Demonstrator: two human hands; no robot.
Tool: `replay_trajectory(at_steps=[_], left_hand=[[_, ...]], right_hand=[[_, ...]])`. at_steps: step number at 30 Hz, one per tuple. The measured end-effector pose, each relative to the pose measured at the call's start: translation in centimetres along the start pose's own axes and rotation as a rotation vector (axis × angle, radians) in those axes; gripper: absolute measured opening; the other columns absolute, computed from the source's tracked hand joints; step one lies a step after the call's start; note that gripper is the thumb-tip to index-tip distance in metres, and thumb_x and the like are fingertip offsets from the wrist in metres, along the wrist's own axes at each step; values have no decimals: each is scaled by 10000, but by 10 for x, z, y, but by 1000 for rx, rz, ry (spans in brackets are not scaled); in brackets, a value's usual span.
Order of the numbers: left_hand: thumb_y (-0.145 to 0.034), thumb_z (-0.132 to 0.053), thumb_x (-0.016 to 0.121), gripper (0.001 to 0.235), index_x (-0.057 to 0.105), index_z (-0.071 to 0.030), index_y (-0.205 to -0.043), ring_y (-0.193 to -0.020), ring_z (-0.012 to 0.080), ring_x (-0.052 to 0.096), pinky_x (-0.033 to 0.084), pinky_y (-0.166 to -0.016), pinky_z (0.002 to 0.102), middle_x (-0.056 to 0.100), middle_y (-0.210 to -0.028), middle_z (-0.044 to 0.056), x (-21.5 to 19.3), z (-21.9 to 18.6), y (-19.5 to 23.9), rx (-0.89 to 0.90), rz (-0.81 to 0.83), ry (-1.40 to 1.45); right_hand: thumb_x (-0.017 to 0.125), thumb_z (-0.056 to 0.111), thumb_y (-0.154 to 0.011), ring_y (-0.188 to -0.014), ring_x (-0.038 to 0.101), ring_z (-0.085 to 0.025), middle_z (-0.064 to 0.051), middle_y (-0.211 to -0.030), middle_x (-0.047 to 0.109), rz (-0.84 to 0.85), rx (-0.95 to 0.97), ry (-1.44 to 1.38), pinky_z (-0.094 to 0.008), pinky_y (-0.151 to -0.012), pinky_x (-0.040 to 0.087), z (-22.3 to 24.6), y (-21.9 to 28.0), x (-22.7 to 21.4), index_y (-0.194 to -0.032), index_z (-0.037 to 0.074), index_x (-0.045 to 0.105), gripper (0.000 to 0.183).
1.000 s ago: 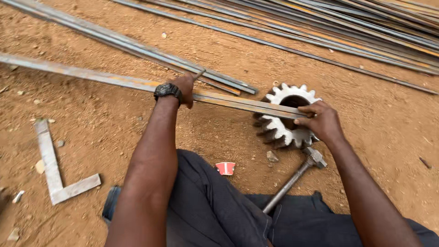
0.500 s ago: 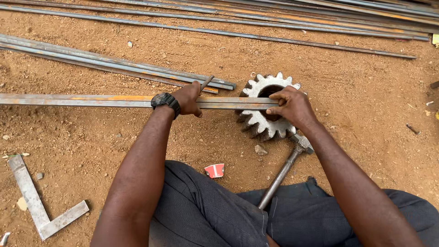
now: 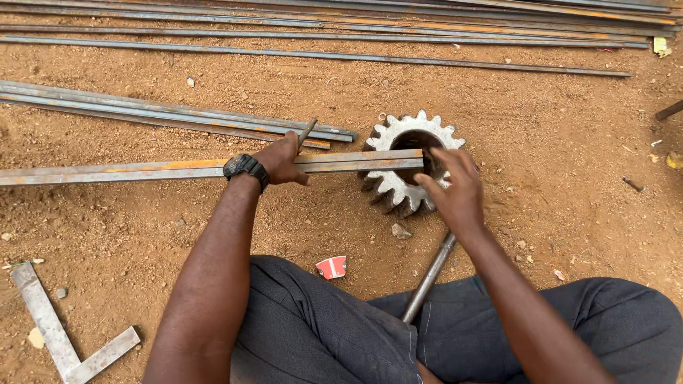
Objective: The person places metal rods against a gear and uses a hammer to tap a metal punch, creating indentations or marks on the rods. They handle the rods one by one, aligning them and tapping them with the hammer.
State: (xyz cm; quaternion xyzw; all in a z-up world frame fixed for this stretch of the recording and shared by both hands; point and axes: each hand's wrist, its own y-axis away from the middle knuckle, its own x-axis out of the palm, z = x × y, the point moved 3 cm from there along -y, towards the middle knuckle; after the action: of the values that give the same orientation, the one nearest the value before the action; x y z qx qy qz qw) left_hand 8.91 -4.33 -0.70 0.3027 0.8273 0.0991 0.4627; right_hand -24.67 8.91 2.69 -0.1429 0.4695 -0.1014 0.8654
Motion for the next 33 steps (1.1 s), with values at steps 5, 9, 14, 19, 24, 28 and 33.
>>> replay_trajectory(at_steps=[5, 9, 14, 19, 24, 28, 33], left_hand=[[-847, 6, 671, 427, 461, -64, -1212, -1115, 271, 603, 564, -953, 414, 555, -1205, 175, -18, -6, -1, 159, -324, 534], [-852, 136, 510, 399, 377, -66, -1169, -883, 205, 541, 550, -727, 332, 490, -1080, 129, -24, -38, -6, 222, -585, 1115], [-919, 41, 635, 290, 460, -65, -1126, -774, 159, 604, 602, -662, 253, 552, -969, 87, -7, -84, 3, 212, -589, 1515], [-964, -74, 637, 214, 481, -63, -1112, -690, 160, 671, 591, -520, 250, 644, -939, 102, 14, -75, 11, 31, -652, 1523], [-966, -88, 628, 200, 485, -36, -1096, -679, 174, 705, 605, -524, 259, 710, -942, 138, 32, -64, -1, 14, -583, 1450], [-970, -129, 638, 204, 506, -63, -1110, -714, 186, 747, 603, -558, 288, 761, -941, 141, 37, -78, -23, 54, -515, 1070], [-955, -119, 664, 211, 518, -48, -1090, -796, 175, 771, 647, -645, 298, 767, -974, 135, 44, -88, -38, 124, -517, 870]], right_hand=[[865, 257, -814, -884, 660, -269, -193, -1006, 656, 159, 729, 29, -340, -736, 570, -45, 126, -5, -975, -7, 640, 383], [966, 195, -652, -827, 625, -281, -197, -910, 576, 148, 646, 1, -383, -610, 551, -73, 160, 26, -1028, -63, 492, 658], [692, 14, -817, -640, 674, -231, -137, -821, 633, 91, 1077, -452, -374, -520, 583, -105, 179, 63, -1014, 1, 501, 275], [636, 75, -946, -596, 527, -178, -111, -788, 564, -119, 1012, -731, -342, -475, 428, -125, 184, 64, -974, -42, 589, 129], [613, 54, -875, -603, 560, -175, -89, -784, 571, -163, 1206, -964, -329, -482, 524, -118, 159, 12, -1072, -42, 559, 226], [676, 110, -905, -613, 583, -188, -131, -788, 608, -117, 1176, -1075, -279, -504, 531, -71, 129, -39, -1194, -119, 518, 401], [640, 177, -920, -595, 605, -129, -37, -749, 555, 47, 901, -1119, -267, -480, 545, -19, 93, -71, -1269, 62, 492, 396]])
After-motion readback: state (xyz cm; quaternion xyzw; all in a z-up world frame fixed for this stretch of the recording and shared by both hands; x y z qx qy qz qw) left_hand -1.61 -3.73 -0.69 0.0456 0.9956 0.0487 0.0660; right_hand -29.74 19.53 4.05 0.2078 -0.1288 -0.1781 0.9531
